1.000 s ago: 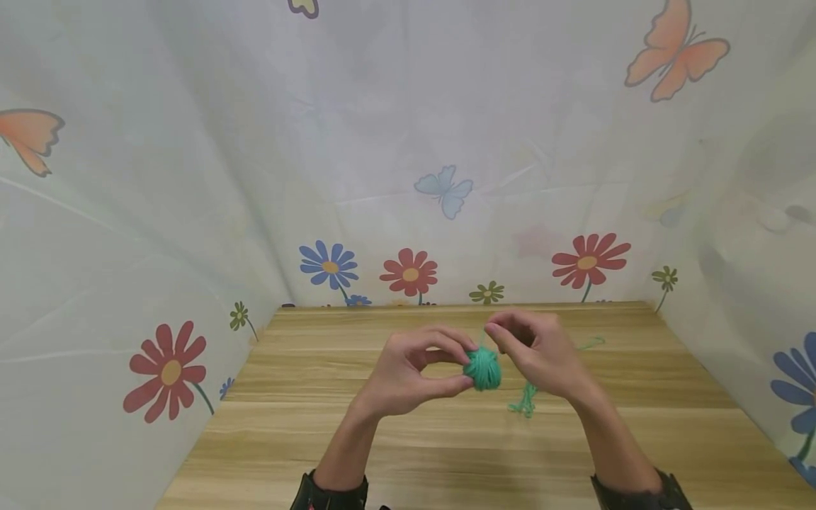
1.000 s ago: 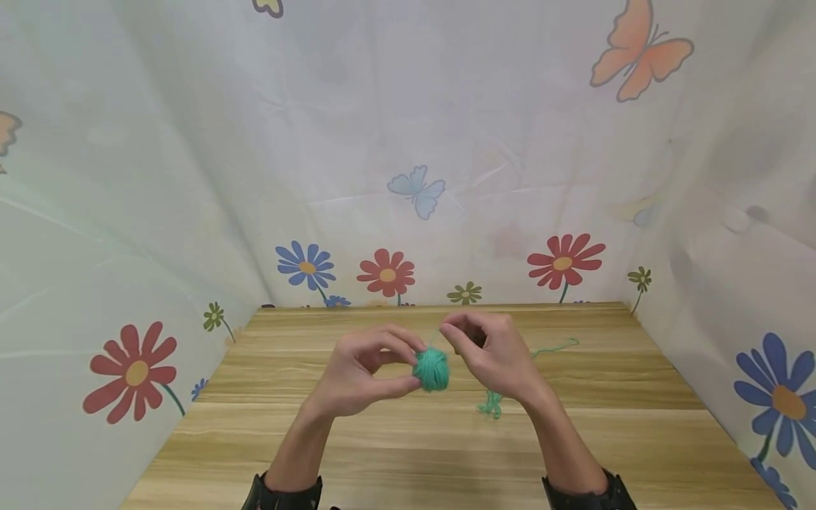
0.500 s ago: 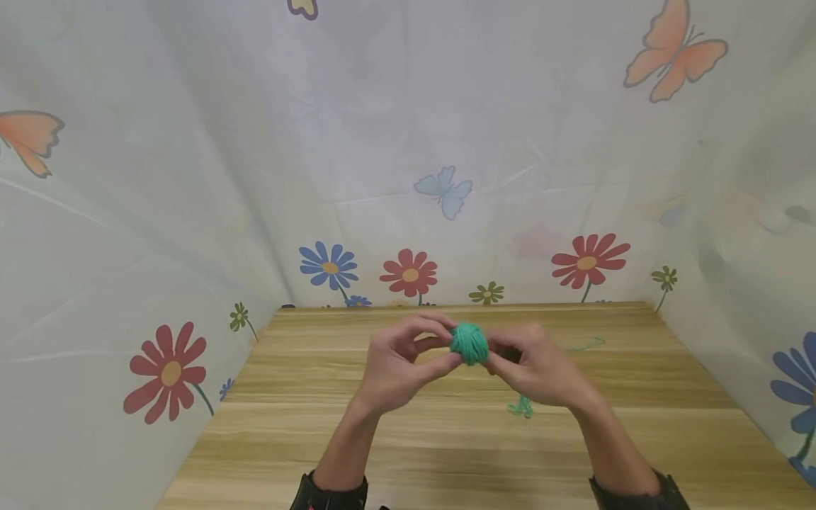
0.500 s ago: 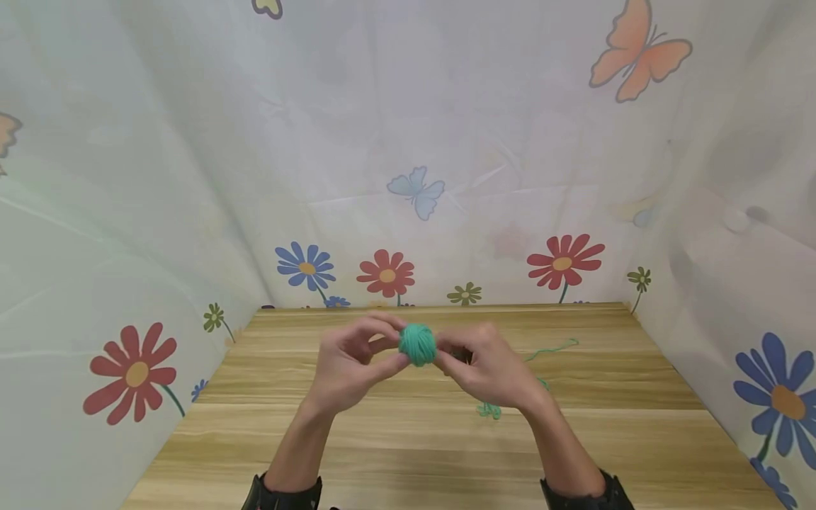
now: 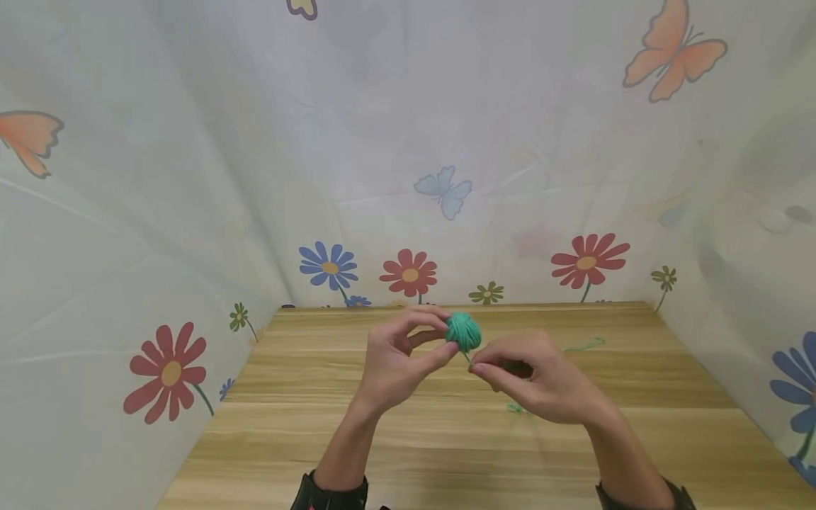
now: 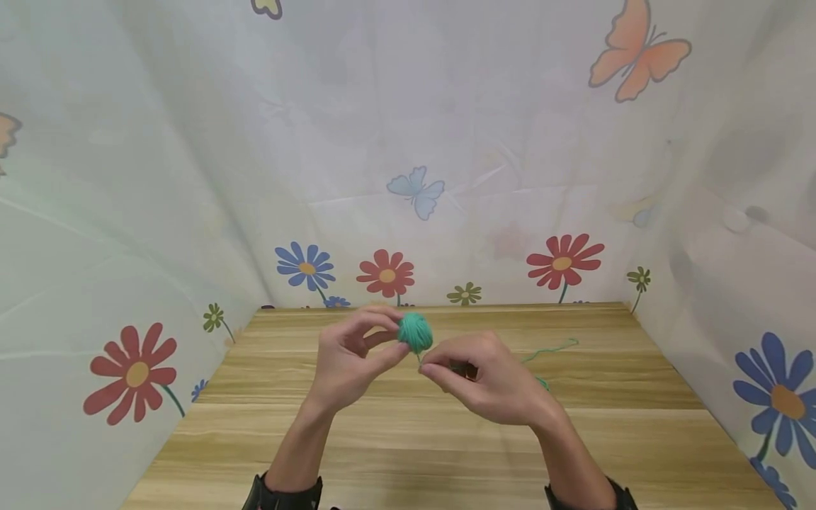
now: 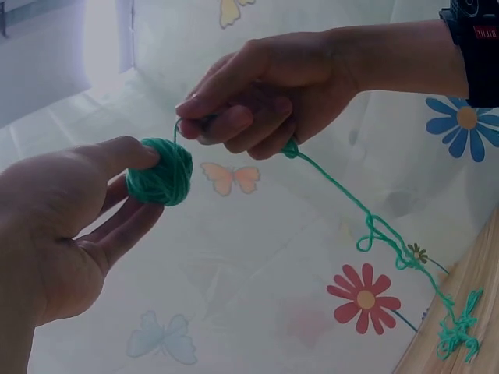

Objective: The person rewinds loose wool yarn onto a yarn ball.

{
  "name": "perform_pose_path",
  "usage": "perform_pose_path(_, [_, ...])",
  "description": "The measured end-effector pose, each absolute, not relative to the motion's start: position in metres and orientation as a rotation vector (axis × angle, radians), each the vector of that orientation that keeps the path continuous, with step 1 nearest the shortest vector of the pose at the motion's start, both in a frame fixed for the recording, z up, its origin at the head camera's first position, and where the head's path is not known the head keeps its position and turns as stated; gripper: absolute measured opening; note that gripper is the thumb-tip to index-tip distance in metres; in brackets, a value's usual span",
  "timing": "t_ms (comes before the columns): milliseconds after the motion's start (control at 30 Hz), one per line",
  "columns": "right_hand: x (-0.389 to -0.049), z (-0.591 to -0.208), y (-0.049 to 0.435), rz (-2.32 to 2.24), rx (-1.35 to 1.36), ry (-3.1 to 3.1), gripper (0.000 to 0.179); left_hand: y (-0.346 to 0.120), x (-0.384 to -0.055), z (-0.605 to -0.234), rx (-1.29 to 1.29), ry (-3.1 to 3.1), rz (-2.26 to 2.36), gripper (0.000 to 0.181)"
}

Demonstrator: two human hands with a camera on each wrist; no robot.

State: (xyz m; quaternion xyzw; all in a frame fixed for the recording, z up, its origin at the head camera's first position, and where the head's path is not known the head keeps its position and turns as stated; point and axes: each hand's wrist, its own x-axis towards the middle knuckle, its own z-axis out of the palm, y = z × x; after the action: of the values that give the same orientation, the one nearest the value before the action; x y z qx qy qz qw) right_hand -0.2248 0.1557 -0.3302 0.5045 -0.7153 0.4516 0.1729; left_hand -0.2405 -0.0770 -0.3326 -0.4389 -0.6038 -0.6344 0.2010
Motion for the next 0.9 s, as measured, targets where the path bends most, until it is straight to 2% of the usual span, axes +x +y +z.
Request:
perform_pose_path(367, [-0.2152,-0.3224,0.1567,1.335,1.343,-1.941,0.038,-0.0770,-0.2405,-0.3329,-1.271,-1.739,-1.747,0.027])
perform_pose_path(900, [-0.2252,-0.3264,0.1570,1.242,1.324,-1.876,0.037,-0.0773,-0.2380,-0.3319,-1.507,-1.790,-1.810,0.026])
